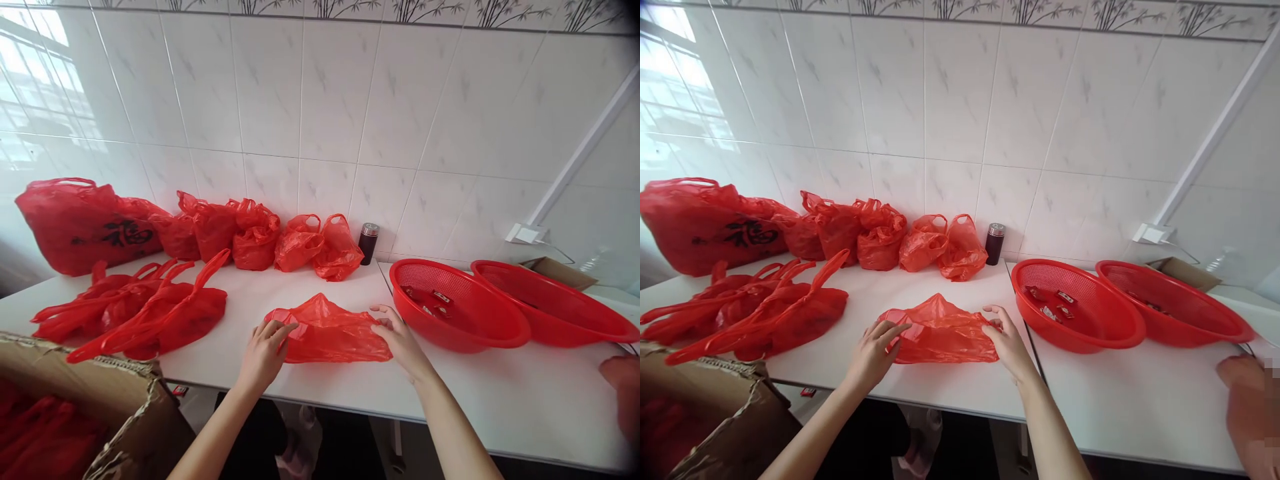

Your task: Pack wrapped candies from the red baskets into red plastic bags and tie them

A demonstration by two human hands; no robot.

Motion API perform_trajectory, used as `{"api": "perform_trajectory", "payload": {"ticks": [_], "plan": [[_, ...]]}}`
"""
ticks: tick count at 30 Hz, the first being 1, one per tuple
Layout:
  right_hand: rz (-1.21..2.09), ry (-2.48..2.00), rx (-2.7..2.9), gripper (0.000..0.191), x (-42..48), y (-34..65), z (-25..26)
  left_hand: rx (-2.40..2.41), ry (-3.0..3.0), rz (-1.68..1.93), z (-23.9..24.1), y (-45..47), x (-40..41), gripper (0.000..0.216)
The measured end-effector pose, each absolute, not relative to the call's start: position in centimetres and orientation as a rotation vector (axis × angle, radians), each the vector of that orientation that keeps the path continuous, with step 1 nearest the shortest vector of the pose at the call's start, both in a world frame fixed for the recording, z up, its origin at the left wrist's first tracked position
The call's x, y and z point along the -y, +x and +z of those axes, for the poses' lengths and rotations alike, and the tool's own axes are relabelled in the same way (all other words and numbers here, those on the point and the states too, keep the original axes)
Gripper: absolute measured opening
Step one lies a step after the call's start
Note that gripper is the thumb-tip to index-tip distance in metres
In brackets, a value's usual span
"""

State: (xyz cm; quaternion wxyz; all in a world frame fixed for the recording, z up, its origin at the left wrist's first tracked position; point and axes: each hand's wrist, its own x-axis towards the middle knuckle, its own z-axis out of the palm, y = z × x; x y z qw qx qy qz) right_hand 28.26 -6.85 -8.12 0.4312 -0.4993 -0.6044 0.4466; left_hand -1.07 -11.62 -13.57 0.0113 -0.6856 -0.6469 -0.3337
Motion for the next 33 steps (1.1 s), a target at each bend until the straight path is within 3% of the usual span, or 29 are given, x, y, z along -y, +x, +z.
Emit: {"api": "perform_trajectory", "payload": {"ticks": [2,5,8,12,14,18,20,25,29,33], "plan": [[1.031,-1.294,1.662,0.041,7.2,27.9,-7.6,1.951,-1.995,-1.174,-13.6,-0.4,12.1,0.032],[0.584,-1.346,1.864,0.043,8.0,26.5,-6.7,1.924,-1.703,-1.456,-13.9,0.5,12.3,0.021],[0.124,-1.246,2.035,0.025,8.8,24.2,-6.0,2.105,-1.728,-1.714,-14.3,0.9,11.6,0.019],[0.101,-1.207,2.419,0.012,8.5,21.3,-7.2,2.307,-1.991,-1.79,-14.7,1.1,9.9,0.028],[0.139,-1.353,2.497,0.02,7.6,20.6,-8.6,2.367,-2.094,-1.776,-14.5,1.3,9.4,0.039],[-0.033,-1.733,2.462,0.057,4.4,21.0,-10.6,2.437,-2.33,-1.763,-13.5,1.2,9.5,0.054],[-0.08,-1.833,2.497,0.06,2.7,21.8,-10.6,2.457,-2.46,-1.743,-12.6,0.6,9.9,0.058],[-0.011,-1.889,2.615,0.045,-0.6,24.4,-8.6,2.533,-2.522,-1.634,-10.9,-2.2,9.8,0.051],[0.137,-1.842,2.745,0.058,-2.0,25.9,-6.7,2.557,-2.187,-1.584,-11.2,-3.2,8.5,0.055],[0.712,-1.669,2.788,0.064,-2.3,27.4,-4.2,2.552,-2.154,-1.52,-11.4,-2.4,7.8,0.069]]}}
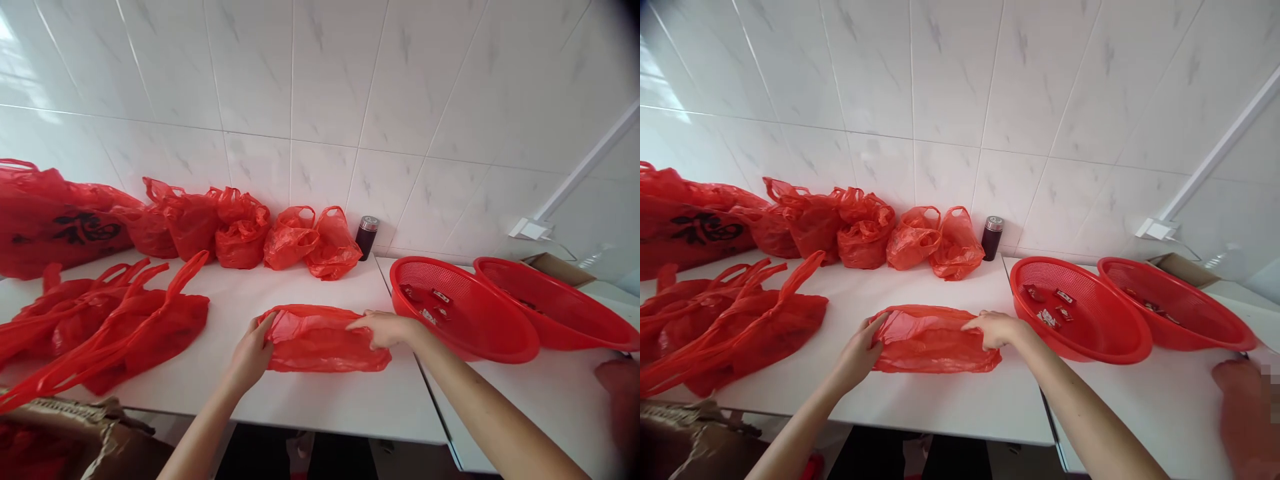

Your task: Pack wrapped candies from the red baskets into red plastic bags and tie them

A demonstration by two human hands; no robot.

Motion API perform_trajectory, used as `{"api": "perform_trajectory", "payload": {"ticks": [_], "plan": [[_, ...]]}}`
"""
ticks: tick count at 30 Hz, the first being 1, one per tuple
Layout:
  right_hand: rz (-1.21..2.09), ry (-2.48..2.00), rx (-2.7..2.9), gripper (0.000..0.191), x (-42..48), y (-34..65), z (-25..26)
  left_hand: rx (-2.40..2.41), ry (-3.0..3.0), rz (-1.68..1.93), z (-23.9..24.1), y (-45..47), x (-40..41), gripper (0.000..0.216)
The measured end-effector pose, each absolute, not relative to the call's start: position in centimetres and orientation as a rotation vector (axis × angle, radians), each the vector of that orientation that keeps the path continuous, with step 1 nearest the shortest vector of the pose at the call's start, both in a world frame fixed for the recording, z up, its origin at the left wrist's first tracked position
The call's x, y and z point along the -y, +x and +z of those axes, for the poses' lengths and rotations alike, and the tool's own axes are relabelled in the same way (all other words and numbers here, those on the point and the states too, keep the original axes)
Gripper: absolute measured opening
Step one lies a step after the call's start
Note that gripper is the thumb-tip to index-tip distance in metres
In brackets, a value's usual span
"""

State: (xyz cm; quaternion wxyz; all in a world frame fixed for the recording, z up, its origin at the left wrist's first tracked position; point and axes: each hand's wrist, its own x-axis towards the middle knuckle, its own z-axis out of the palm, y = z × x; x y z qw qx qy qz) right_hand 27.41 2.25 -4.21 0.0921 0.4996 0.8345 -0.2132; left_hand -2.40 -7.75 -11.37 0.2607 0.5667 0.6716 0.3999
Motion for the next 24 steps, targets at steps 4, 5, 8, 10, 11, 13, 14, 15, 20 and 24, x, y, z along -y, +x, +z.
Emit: {"api": "perform_trajectory", "payload": {"ticks": [4,5,8,10,11,13,14,15,20,24], "plan": [[-0.987,1.551,-2.801,0.05,-1.7,31.6,-1.3,-1.589,1.496,1.039,-10.4,-2.1,7.9,0.07],[-0.864,1.692,-2.849,0.051,-1.6,33.1,-0.9,-1.542,1.462,1.032,-10.1,-2.3,8.0,0.069],[-0.448,2.042,-2.57,0.065,-0.8,37.6,-0.9,-1.433,1.384,0.985,-9.4,-3.0,8.4,0.065],[-0.339,2.068,-2.306,0.065,-0.1,39.3,-1.5,-1.376,1.321,0.92,-9.1,-3.3,8.6,0.061],[-0.307,2.055,-2.24,0.059,0.1,39.5,-1.9,-1.362,1.279,0.883,-9.0,-3.4,8.6,0.06],[-0.233,2.056,-2.239,0.049,0.4,38.6,-2.2,-1.367,1.193,0.825,-8.8,-3.1,8.6,0.061],[-0.2,2.076,-2.273,0.046,0.4,37.8,-2.3,-1.376,1.16,0.809,-8.8,-2.8,8.5,0.062],[-0.194,2.101,-2.32,0.044,0.2,36.8,-2.3,-1.381,1.136,0.799,-8.7,-2.4,8.4,0.062],[-0.644,2.072,-2.595,0.046,-3.4,34.0,-1.9,-1.328,1.021,0.793,-9.1,-0.8,7.4,0.062],[-0.509,1.994,-2.508,0.053,-8.0,35.8,-2.5,-1.422,0.986,0.837,-9.3,-0.8,7.4,0.063]]}}
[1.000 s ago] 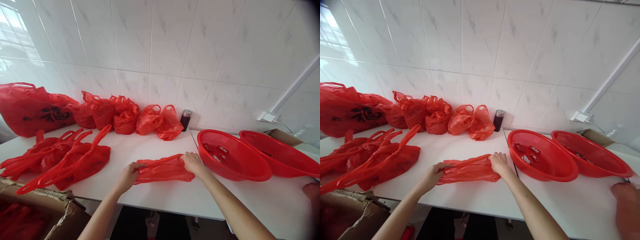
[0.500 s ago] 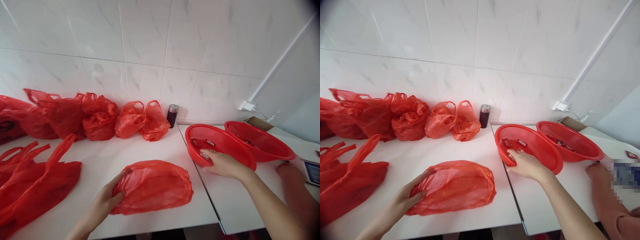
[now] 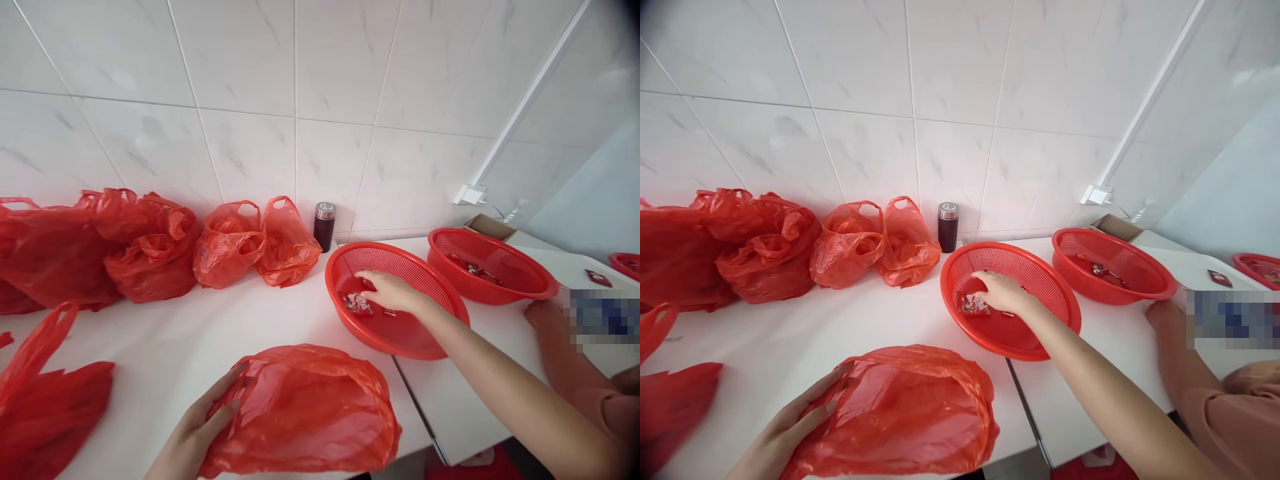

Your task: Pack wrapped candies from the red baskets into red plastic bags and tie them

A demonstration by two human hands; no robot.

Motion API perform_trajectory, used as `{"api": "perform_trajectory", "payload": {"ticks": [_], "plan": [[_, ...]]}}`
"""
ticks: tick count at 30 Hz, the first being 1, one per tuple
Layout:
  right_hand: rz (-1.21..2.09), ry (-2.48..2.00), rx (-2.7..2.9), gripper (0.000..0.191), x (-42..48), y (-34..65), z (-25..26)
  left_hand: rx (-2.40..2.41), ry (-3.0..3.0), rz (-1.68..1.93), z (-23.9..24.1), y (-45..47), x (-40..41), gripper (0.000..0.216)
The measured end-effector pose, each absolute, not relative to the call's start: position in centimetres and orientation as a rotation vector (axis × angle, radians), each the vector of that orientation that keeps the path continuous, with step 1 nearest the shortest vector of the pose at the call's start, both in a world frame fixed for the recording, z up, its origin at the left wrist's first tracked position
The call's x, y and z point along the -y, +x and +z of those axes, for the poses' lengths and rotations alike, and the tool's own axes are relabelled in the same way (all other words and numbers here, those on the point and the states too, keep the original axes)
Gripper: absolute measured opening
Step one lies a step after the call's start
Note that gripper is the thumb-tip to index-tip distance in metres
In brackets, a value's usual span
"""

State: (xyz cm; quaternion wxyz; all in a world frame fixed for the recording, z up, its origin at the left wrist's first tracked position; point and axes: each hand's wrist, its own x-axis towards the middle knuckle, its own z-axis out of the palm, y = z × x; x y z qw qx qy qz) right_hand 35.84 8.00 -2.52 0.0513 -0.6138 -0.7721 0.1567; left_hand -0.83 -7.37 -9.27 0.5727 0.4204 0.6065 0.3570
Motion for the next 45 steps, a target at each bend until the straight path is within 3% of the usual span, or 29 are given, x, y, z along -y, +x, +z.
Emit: {"api": "perform_trajectory", "payload": {"ticks": [6,8,12,14,16,19,22,24,27,30,35,38,41,45], "plan": [[0.457,-1.909,2.701,0.083,-9.9,36.1,-5.4,-1.47,1.069,0.865,-9.9,-1.9,7.4,0.058],[0.372,-1.916,2.685,0.074,-9.9,35.6,-6.0,-1.451,1.072,0.849,-10.0,-1.9,7.3,0.057],[0.379,-1.953,2.617,0.034,-10.5,35.9,-4.8,-1.443,1.06,0.838,-9.9,-1.6,7.2,0.058],[0.401,-1.945,2.51,0.025,-10.2,36.1,-3.1,-1.45,1.048,0.851,-9.9,-1.6,7.1,0.057],[0.571,-1.776,2.286,0.027,-8.8,35.6,-1.2,-1.43,1.016,0.873,-9.8,-1.6,7.1,0.057],[1.08,-1.281,1.943,0.03,-5.1,32.8,0.4,-1.392,0.965,0.901,-9.7,-1.3,6.9,0.06],[1.444,-0.965,2.042,0.028,-1.1,28.8,-0.8,-1.35,0.939,0.897,-9.5,-0.7,6.8,0.064],[1.317,-0.995,2.304,0.03,0.6,26.8,-2.9,-1.327,0.951,0.885,-9.3,-0.4,6.8,0.065],[0.865,-1.189,2.609,0.064,1.3,26.0,-6.4,-1.35,1.009,0.889,-9.3,-0.4,7.1,0.065],[0.757,-1.311,2.708,0.084,1.0,26.9,-8.4,-1.403,1.054,0.896,-9.3,-0.5,7.5,0.069],[0.738,-1.227,2.732,0.05,1.7,27.5,-7.2,-1.503,1.125,0.914,-8.3,0.4,8.0,0.072],[0.907,-1.198,2.782,0.035,2.2,27.8,-4.5,-1.536,1.13,0.944,-7.6,0.9,8.0,0.071],[1.051,-1.166,2.531,0.03,1.0,29.7,-1.3,-1.521,1.186,0.927,-7.6,0.7,7.8,0.074],[0.721,-1.51,2.224,0.034,-3.9,34.8,0.1,-1.476,1.237,0.85,-7.7,0.6,7.5,0.072]]}}
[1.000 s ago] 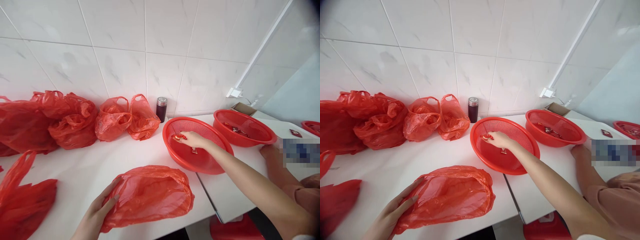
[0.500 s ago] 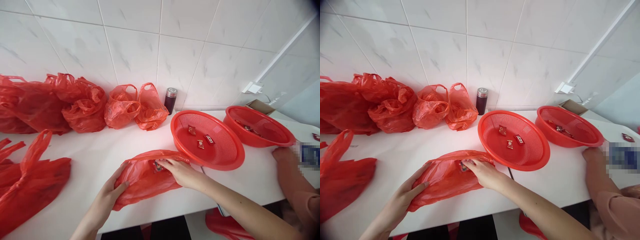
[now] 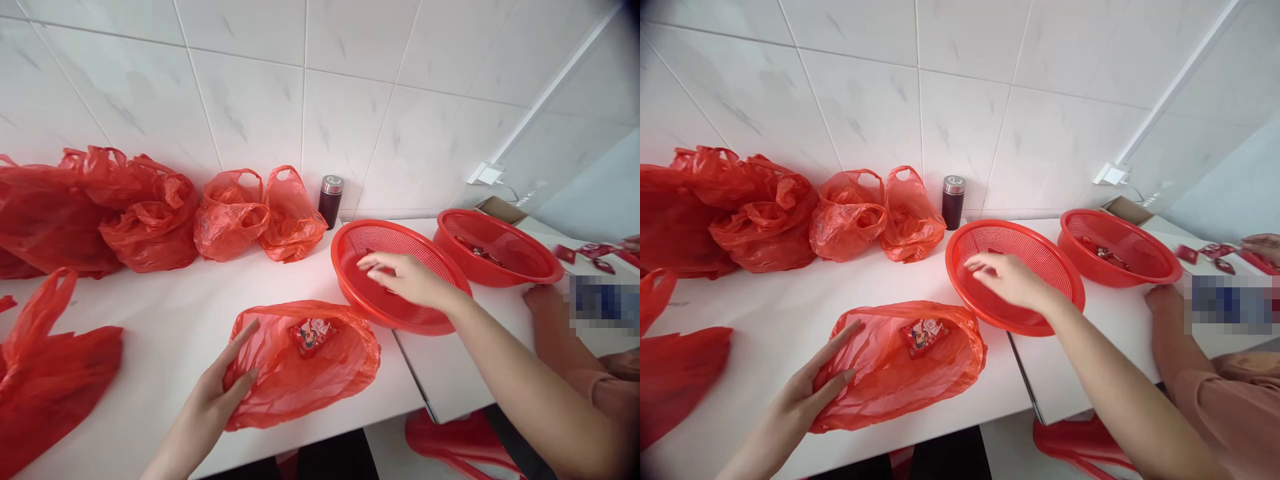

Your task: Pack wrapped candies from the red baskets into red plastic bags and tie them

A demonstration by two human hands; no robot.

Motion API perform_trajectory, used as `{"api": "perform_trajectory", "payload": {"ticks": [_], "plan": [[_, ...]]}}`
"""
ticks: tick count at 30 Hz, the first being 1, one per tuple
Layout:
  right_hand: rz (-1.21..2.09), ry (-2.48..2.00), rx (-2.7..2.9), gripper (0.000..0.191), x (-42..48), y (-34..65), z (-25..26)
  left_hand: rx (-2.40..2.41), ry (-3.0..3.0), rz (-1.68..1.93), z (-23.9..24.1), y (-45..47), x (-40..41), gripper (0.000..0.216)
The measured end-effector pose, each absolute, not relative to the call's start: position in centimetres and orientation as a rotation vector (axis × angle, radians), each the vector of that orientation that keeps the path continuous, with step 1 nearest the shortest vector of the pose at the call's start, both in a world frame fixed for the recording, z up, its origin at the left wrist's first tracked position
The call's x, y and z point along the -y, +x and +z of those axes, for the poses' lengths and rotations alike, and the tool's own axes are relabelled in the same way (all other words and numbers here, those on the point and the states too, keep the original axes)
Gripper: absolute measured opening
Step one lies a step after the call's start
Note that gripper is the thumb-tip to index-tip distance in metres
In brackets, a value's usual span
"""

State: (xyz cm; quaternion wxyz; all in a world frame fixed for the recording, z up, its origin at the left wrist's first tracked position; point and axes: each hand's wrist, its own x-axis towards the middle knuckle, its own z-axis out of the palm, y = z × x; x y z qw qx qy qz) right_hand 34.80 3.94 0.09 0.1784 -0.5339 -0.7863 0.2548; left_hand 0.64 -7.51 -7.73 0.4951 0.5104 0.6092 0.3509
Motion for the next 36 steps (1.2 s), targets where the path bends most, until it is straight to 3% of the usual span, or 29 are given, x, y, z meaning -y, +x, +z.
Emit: {"api": "perform_trajectory", "payload": {"ticks": [2,6,12,15,18,21,23,27,31,34,36], "plan": [[0.592,-1.819,2.277,0.043,-6.5,37.3,-1.0,-1.522,1.245,0.893,-7.6,0.9,7.6,0.069],[0.674,-2.227,2.47,0.069,-9.1,40.0,-4.5,-1.601,1.256,1.049,-7.1,1.4,8.2,0.068],[0.676,-2.061,2.467,0.012,-9.3,39.8,-4.7,-1.589,1.105,1.043,-6.7,1.1,8.9,0.075],[0.807,-1.785,2.277,0.016,-8.1,37.5,-2.3,-1.585,1.061,1.086,-7.2,0.5,9.1,0.078],[1.234,-1.249,1.931,0.019,-5.1,33.1,-0.5,-1.566,1.049,1.091,-7.9,0.1,9.3,0.08],[1.647,-1.01,1.882,0.018,-1.9,28.0,-1.1,-1.576,1.084,1.095,-8.0,0.0,9.5,0.072],[1.756,-1.008,1.929,0.021,-0.5,25.5,-2.5,-1.583,1.145,1.114,-7.8,0.2,9.6,0.063],[1.484,-1.093,2.07,0.033,-1.0,24.3,-3.6,-1.562,1.19,1.15,-7.4,0.6,9.7,0.056],[1.077,-1.225,2.055,0.028,-5.2,28.5,-1.9,-1.577,1.153,1.134,-7.4,0.5,9.7,0.063],[0.645,-1.567,2.133,0.032,-9.6,33.6,-2.0,-1.557,1.182,1.149,-7.6,0.5,9.8,0.064],[0.479,-1.861,2.287,0.048,-12.0,36.7,-3.3,-1.539,1.201,1.148,-7.5,0.6,10.0,0.066]]}}
